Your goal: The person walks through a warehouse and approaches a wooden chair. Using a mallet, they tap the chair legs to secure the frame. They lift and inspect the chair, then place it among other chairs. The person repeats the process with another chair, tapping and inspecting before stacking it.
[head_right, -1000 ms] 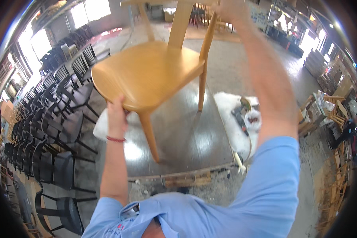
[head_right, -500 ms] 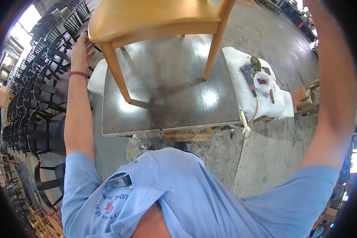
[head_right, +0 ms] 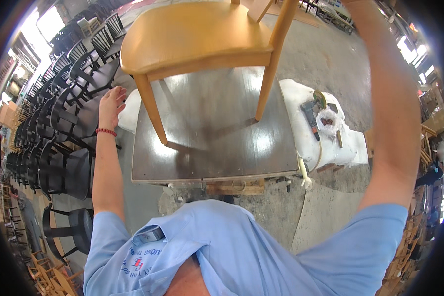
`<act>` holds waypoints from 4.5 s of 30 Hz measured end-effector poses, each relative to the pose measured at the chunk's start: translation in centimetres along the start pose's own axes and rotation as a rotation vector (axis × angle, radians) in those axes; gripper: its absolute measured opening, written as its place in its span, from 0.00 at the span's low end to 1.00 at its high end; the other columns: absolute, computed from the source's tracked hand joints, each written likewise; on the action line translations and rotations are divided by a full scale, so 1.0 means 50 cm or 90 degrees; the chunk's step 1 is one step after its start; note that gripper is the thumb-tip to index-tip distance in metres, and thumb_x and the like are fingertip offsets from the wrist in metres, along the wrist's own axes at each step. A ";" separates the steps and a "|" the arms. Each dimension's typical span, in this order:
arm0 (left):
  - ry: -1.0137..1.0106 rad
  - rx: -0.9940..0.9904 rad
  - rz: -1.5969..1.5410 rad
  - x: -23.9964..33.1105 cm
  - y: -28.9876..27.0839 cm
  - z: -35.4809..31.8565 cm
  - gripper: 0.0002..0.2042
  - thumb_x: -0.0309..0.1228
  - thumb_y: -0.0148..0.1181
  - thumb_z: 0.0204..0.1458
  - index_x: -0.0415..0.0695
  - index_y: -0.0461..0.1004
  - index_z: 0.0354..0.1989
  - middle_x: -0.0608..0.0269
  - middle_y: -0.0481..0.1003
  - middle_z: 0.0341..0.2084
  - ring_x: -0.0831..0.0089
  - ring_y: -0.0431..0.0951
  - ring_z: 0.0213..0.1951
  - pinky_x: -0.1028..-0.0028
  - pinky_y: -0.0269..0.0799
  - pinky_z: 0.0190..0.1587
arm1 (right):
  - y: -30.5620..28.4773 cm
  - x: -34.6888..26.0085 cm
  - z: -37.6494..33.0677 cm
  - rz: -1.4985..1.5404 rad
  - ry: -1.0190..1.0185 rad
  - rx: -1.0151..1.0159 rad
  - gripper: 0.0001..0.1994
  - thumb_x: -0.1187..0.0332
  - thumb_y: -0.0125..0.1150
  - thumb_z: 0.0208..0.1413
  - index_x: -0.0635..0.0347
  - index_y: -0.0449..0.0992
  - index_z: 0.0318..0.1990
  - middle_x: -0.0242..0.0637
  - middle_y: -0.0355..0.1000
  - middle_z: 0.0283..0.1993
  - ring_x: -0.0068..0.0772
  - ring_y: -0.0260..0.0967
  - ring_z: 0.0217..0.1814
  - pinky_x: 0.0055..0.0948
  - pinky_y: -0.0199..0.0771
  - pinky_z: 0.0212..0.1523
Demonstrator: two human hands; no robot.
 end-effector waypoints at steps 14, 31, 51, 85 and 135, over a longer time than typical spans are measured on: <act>-0.013 -0.208 -0.388 0.126 0.138 -0.015 0.21 0.39 0.56 0.55 0.43 0.68 0.54 0.61 0.74 0.49 0.67 0.73 0.51 0.65 0.67 0.54 | 0.149 0.197 0.054 0.251 0.542 -0.082 0.20 0.59 0.63 0.46 0.61 0.74 0.45 0.40 0.73 0.41 0.33 0.70 0.39 0.33 0.71 0.39; 0.103 -0.415 -0.515 0.188 0.114 -0.247 0.30 0.55 0.41 0.61 0.44 0.60 0.63 0.59 0.65 0.60 0.63 0.66 0.57 0.62 0.64 0.58 | -0.646 -0.031 -0.453 0.640 0.959 0.021 0.29 0.66 0.67 0.50 0.66 0.64 0.58 0.40 0.73 0.47 0.28 0.74 0.43 0.28 0.77 0.40; 0.079 -0.869 -0.381 0.298 0.609 -1.381 0.30 0.41 0.51 0.53 0.36 0.59 0.62 0.56 0.66 0.56 0.65 0.67 0.55 0.70 0.62 0.57 | -1.564 -0.370 -1.382 0.235 1.305 0.555 0.19 0.68 0.66 0.51 0.71 0.74 0.48 0.43 0.76 0.42 0.31 0.75 0.39 0.31 0.76 0.41; -0.295 -1.645 0.112 -0.253 2.272 -3.323 0.28 0.40 0.56 0.51 0.34 0.65 0.58 0.55 0.73 0.48 0.68 0.75 0.47 0.70 0.72 0.49 | -2.757 -0.321 -2.090 -0.826 1.340 1.010 0.18 0.70 0.66 0.48 0.72 0.75 0.45 0.40 0.76 0.40 0.32 0.74 0.38 0.31 0.75 0.39; 0.462 -1.852 0.511 -1.042 2.903 -7.097 0.25 0.44 0.60 0.47 0.31 0.76 0.42 0.46 0.79 0.34 0.59 0.80 0.37 0.66 0.73 0.40 | -5.156 0.153 -3.640 -1.426 1.202 1.221 0.19 0.70 0.61 0.51 0.70 0.72 0.49 0.41 0.74 0.42 0.33 0.73 0.39 0.33 0.74 0.39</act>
Point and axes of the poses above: each hand's wrist, its own z-axis towards the middle knuckle, its own y-axis out of the palm, x = y × z, the point moved 2 cm from there along z, towards the middle knuckle
